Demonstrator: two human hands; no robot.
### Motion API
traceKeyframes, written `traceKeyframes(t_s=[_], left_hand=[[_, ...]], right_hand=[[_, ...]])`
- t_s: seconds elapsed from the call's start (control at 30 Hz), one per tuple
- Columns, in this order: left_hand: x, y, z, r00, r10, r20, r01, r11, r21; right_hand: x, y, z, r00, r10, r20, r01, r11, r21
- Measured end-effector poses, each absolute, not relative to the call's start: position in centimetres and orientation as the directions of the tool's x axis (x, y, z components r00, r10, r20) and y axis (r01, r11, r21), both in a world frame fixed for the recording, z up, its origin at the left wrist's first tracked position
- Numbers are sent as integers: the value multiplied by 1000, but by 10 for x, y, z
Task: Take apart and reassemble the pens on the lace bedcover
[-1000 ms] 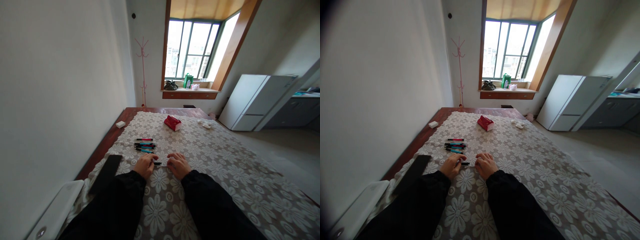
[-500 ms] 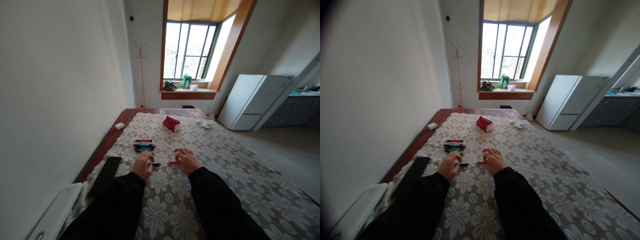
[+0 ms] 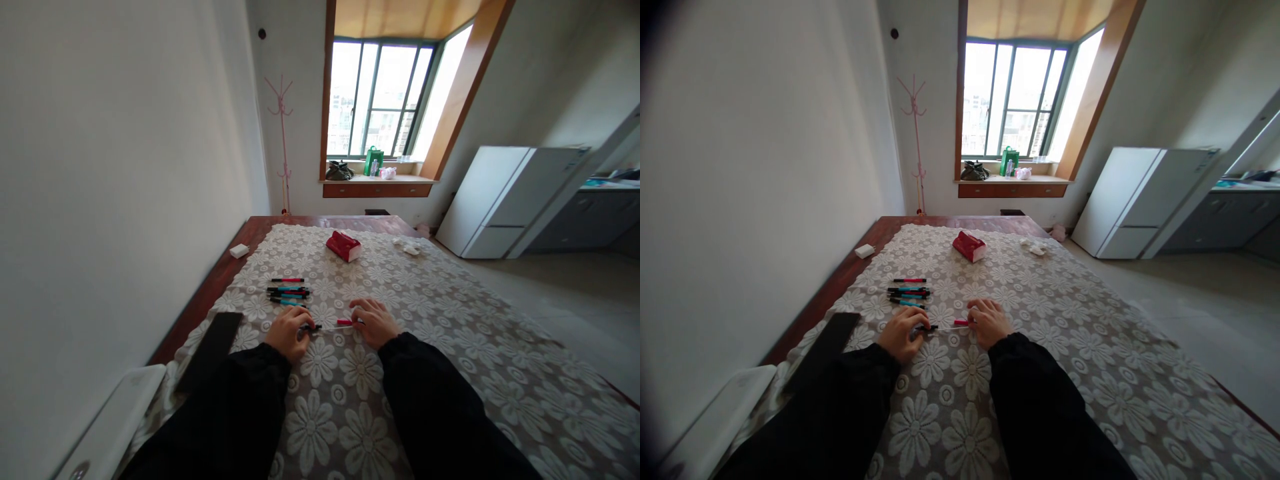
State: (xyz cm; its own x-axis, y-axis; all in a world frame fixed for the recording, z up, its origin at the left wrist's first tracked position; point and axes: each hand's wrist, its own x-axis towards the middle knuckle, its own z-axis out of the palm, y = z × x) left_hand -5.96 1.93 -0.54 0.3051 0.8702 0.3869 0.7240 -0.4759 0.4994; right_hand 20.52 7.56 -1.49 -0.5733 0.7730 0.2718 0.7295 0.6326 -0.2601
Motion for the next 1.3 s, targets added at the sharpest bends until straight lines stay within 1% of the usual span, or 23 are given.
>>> traceKeyframes(t_s=[0.63, 1.0, 1.2, 1.3], left_hand=[[-59, 19, -7, 314, 877, 363, 731, -467, 497], [-59, 20, -8, 312, 888, 339, 734, -452, 508], [-59, 21, -7, 289, 901, 324, 733, -426, 530], [-60, 21, -7, 284, 897, 340, 717, -434, 545]], right_hand=[[203, 76, -17, -571, 778, 262, 724, 628, -286], [192, 70, -19, -604, 754, 258, 703, 657, -273], [181, 65, -23, -610, 740, 282, 675, 672, -303], [179, 64, -25, -606, 739, 295, 664, 674, -323]])
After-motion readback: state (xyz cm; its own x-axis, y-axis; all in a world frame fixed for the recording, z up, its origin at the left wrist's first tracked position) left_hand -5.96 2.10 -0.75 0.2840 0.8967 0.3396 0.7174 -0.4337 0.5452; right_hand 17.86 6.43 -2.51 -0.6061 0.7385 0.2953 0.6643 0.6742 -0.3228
